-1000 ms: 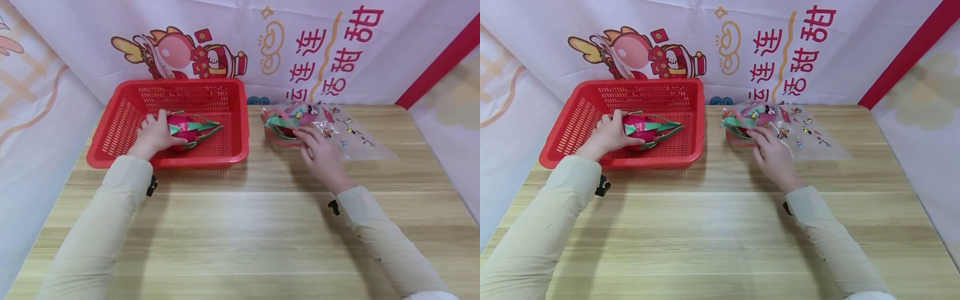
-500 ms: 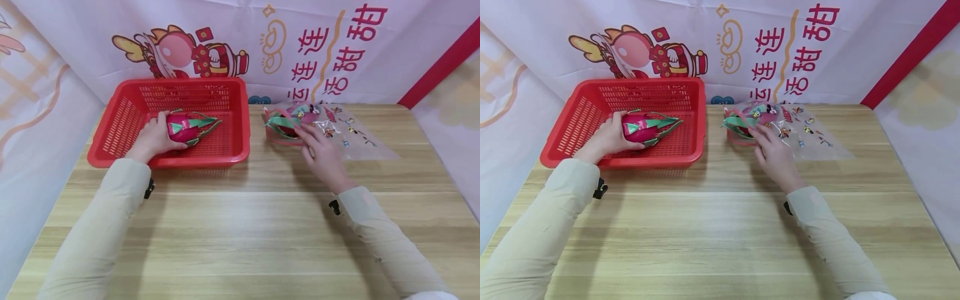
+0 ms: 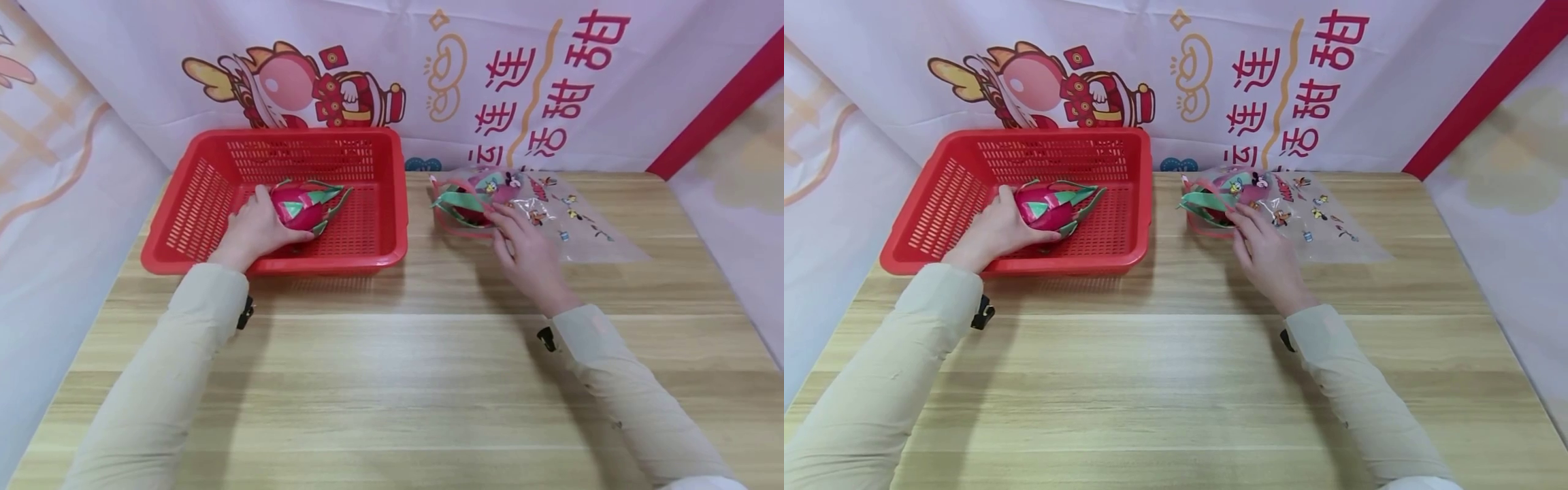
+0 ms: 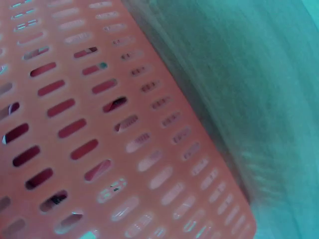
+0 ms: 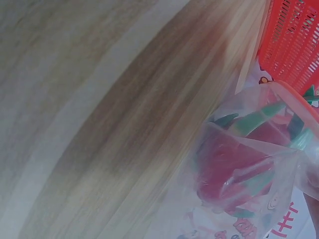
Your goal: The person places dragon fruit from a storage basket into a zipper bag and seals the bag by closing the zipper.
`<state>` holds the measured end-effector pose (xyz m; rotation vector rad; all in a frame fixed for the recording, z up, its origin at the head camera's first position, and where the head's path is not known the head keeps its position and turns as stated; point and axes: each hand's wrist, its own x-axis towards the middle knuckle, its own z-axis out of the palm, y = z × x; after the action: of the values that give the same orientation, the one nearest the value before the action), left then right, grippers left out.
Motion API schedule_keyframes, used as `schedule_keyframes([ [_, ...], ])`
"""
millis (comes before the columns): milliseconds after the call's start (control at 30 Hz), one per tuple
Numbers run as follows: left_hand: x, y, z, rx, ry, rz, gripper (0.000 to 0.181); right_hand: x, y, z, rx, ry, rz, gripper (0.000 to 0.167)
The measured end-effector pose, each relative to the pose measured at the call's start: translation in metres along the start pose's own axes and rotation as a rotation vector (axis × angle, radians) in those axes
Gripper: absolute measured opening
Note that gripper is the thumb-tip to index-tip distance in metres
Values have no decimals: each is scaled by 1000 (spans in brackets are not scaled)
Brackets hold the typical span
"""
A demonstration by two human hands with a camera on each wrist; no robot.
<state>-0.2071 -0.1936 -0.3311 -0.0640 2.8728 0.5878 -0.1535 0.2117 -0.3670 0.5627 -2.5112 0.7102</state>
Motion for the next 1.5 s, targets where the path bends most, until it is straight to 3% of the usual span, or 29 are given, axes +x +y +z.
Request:
schedule_keyframes([
  [200,1,2,-1,-63,-7,7,109,1,-1,-3,-39,-41,46,45],
  [333,1,3,-1,-57,15,9,108,2,-2,-4,-38,-67,96,48],
  [867,-8,12,-9,-156,278,-32,106,4,-1,-8,-33,-123,189,60],
  [1100,-19,32,-13,-218,385,40,103,5,-3,-9,-7,-131,209,64],
  [1500,-41,79,-10,-217,393,217,103,5,-1,-7,21,-116,198,64],
])
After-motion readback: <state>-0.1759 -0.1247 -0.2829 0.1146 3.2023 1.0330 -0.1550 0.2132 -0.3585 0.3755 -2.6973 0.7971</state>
